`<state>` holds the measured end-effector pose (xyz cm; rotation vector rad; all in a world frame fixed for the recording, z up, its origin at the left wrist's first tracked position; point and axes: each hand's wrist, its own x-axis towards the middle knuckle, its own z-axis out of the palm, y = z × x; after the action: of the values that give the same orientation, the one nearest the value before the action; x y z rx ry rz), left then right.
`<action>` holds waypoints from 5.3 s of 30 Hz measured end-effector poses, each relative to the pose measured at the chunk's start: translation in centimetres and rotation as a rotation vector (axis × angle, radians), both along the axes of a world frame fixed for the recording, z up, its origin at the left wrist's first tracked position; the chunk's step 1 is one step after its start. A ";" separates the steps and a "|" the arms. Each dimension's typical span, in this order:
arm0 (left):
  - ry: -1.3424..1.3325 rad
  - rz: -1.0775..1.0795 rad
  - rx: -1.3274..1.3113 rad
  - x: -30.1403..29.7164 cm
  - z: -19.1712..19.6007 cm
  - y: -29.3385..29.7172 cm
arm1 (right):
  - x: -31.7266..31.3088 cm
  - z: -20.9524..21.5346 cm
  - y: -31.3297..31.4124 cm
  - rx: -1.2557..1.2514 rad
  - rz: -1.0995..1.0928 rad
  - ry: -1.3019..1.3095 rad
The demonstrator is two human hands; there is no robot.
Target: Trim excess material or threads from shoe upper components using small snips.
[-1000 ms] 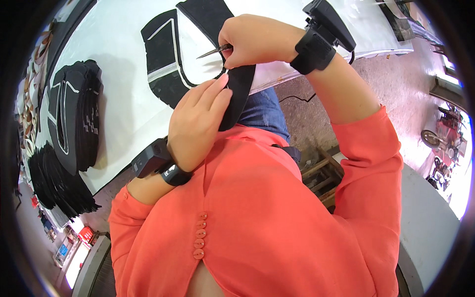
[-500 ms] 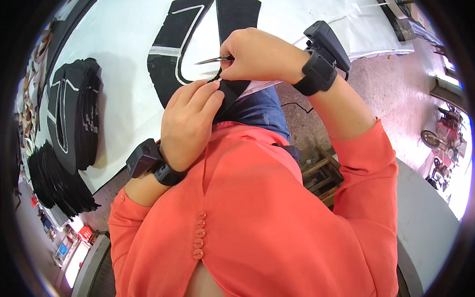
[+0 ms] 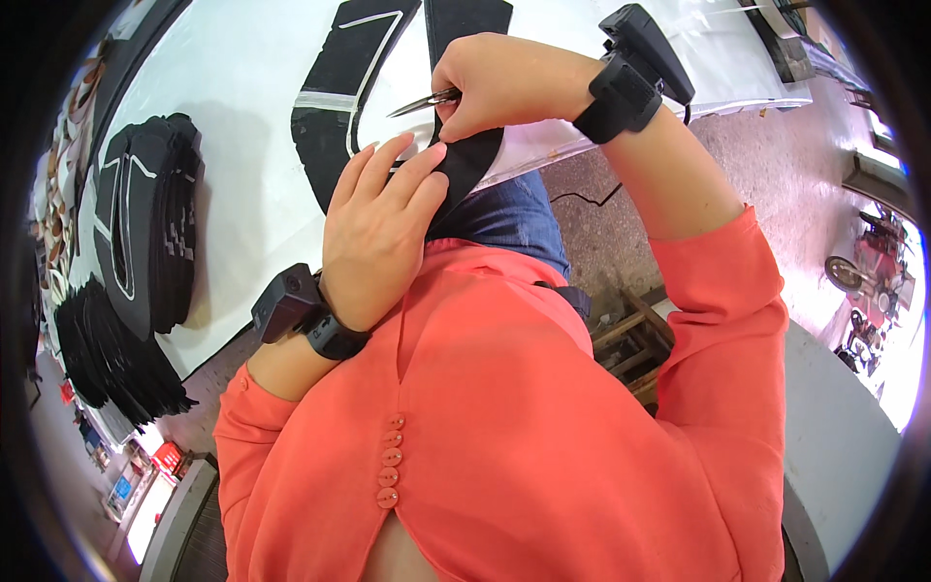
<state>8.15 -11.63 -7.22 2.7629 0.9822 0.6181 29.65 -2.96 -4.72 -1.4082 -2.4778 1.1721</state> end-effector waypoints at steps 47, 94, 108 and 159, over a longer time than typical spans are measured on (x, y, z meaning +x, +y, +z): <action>0.047 -0.113 -0.086 -3.5 0.6 0.4 | -0.7 1.7 -2.7 -0.303 -0.188 0.029; 0.030 -0.049 -0.008 -2.6 -0.1 -0.5 | -1.4 1.3 -1.0 -0.085 -0.177 0.136; 0.033 -0.040 -0.038 -1.4 0.4 0.3 | -0.6 -0.3 -0.8 -0.050 -0.216 -0.026; -0.025 -0.081 0.005 1.7 0.3 3.4 | 4.3 1.9 2.1 0.009 -0.274 0.008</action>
<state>9.88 -8.26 -6.92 2.7772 0.8595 0.6415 33.99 -0.90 -2.86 -1.6699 -2.1908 1.1041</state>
